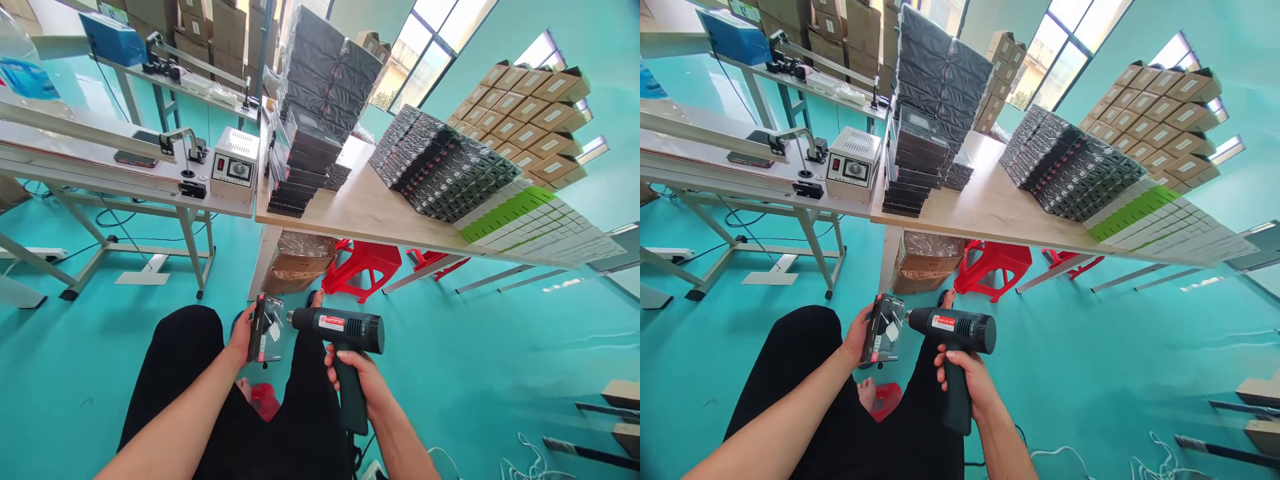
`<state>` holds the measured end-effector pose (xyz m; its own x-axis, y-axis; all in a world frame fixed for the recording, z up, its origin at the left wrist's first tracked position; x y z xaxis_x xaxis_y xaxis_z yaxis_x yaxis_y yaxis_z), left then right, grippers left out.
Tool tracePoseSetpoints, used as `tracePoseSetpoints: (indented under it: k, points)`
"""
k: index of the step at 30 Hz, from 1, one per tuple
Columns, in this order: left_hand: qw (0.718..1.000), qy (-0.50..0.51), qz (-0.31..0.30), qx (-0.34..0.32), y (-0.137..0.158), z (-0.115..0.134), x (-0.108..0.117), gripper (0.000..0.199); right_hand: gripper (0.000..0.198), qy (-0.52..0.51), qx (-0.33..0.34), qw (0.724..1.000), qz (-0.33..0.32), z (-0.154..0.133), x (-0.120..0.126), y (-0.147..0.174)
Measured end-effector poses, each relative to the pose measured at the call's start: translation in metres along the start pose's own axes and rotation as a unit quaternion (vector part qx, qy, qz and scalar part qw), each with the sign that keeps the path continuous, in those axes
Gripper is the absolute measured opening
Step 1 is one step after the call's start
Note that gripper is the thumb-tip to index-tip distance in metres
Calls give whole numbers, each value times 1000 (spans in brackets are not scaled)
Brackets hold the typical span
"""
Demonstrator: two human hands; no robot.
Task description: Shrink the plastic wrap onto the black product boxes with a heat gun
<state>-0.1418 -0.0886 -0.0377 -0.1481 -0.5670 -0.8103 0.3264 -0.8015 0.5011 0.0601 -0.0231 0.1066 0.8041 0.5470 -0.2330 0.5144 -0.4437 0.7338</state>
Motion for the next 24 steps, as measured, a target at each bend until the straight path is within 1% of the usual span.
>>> tracePoseSetpoints:
  k: [1, 3, 5, 6, 10, 11, 12, 14, 15, 16, 17, 19, 20, 21, 22, 24]
  points:
    - [1000, -13, -11, 13, 3, -3, -1, 39, 28, 3, 2, 1000, -16, -4, -7, -2]
    - [999, -42, -24, 23, 6, -5, -2, 41, 29, 38, -10, 996, -74, -11, -25, -3]
    - [998, -51, -15, 17, 7, -3, 1, 39, 30, 83, -21, 990, -115, -16, -39, 1]
    - [999, -51, -8, 11, 7, -1, 2, 38, 30, 95, -19, 989, -114, -19, -41, 2]
    - [999, -34, 19, -15, 5, 5, 5, 34, 28, 82, 19, 996, -33, -30, -31, 6]
    - [999, -29, 28, -24, 5, 7, 5, 33, 28, 87, 15, 995, -37, -27, -30, 9]
    - [998, -24, 37, -34, 5, 10, 6, 33, 29, 99, 1, 993, -58, -20, -31, 12]
    - [997, -11, 44, -55, 4, 15, 6, 33, 32, 133, -41, 983, -122, -3, -37, 21]
    - [997, -3, 41, -65, 3, 18, 6, 34, 34, 143, -55, 978, -140, 4, -37, 26]
    - [996, 6, 34, -76, 2, 20, 5, 34, 35, 145, -58, 978, -137, 9, -35, 29]
    - [996, 16, 23, -85, 2, 22, 3, 34, 35, 137, -51, 982, -116, 10, -32, 31]
    - [995, 33, 1, -91, 0, 24, -1, 35, 33, 101, -13, 994, -46, 8, -20, 33]
    - [995, 39, -8, -89, 0, 23, -2, 36, 31, 83, 0, 996, -22, 8, -17, 34]
    - [995, 43, -15, -85, 0, 23, -3, 37, 31, 70, 2, 997, -16, 10, -15, 35]
    - [995, 45, -20, -82, 0, 22, -4, 39, 31, 65, -7, 997, -30, 14, -16, 36]
    - [996, 40, -29, -74, 1, 21, -5, 42, 34, 68, -42, 993, -83, 26, -19, 37]
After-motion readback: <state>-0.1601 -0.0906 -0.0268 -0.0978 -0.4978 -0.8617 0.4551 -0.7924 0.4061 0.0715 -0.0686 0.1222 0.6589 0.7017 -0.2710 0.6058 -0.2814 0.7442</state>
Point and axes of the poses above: each hand's wrist, its own y-axis away from the middle knuckle, its own x-axis out of the back of the hand, z = x × y, the point moved 8 cm from there along -y, towards the middle knuckle, and after that the axes turned 14 degrees about -x, right-handed, at the moved point
